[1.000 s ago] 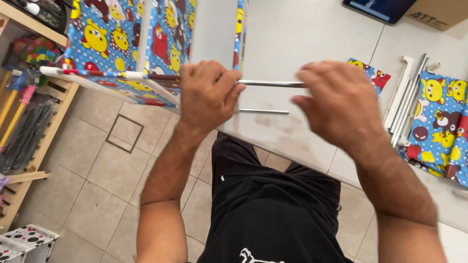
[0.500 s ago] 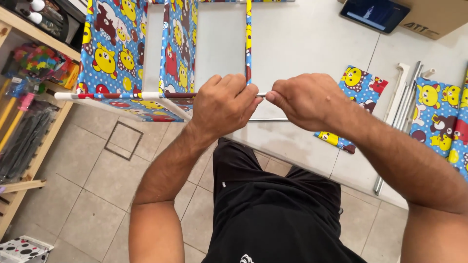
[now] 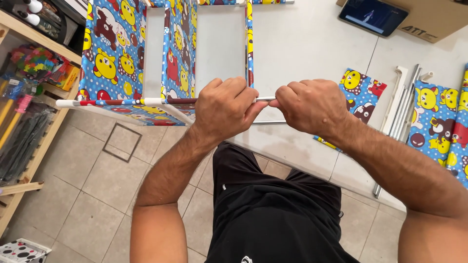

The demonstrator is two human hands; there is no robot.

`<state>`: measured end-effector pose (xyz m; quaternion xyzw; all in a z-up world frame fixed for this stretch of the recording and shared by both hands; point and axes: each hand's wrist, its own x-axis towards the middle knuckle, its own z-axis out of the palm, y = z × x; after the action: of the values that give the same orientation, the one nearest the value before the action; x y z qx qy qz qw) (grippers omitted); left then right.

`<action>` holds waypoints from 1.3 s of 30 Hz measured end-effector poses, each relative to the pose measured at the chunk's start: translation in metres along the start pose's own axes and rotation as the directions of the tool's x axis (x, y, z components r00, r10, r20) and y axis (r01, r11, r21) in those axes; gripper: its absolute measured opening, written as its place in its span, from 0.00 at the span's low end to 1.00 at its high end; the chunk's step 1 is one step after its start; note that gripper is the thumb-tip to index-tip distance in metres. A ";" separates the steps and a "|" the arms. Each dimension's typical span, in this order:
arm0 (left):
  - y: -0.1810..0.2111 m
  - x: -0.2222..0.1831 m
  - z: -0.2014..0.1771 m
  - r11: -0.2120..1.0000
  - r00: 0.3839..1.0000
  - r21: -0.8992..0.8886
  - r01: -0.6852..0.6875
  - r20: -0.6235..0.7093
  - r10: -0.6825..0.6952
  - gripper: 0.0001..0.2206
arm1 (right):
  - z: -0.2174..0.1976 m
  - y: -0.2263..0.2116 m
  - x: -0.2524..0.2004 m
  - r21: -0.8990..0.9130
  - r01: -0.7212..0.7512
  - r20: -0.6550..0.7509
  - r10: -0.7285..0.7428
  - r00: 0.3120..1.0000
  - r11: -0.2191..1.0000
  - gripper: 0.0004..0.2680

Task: Assembling a multi-tiered storage shelf by connecting metal rods, plastic frames, and fabric panels.

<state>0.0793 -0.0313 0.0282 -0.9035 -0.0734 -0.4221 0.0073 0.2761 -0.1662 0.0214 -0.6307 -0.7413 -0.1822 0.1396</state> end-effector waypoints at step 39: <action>-0.010 -0.007 -0.004 0.996 0.984 -0.085 -0.025 0.172 0.039 0.19 | -0.052 0.006 0.041 0.314 -0.520 0.747 0.132 0.652 0.795 0.22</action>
<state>0.0700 -0.0226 0.0252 -0.9375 -0.0419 -0.3442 -0.0297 0.2745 -0.1525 0.0860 -0.7195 -0.6269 0.2956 0.0433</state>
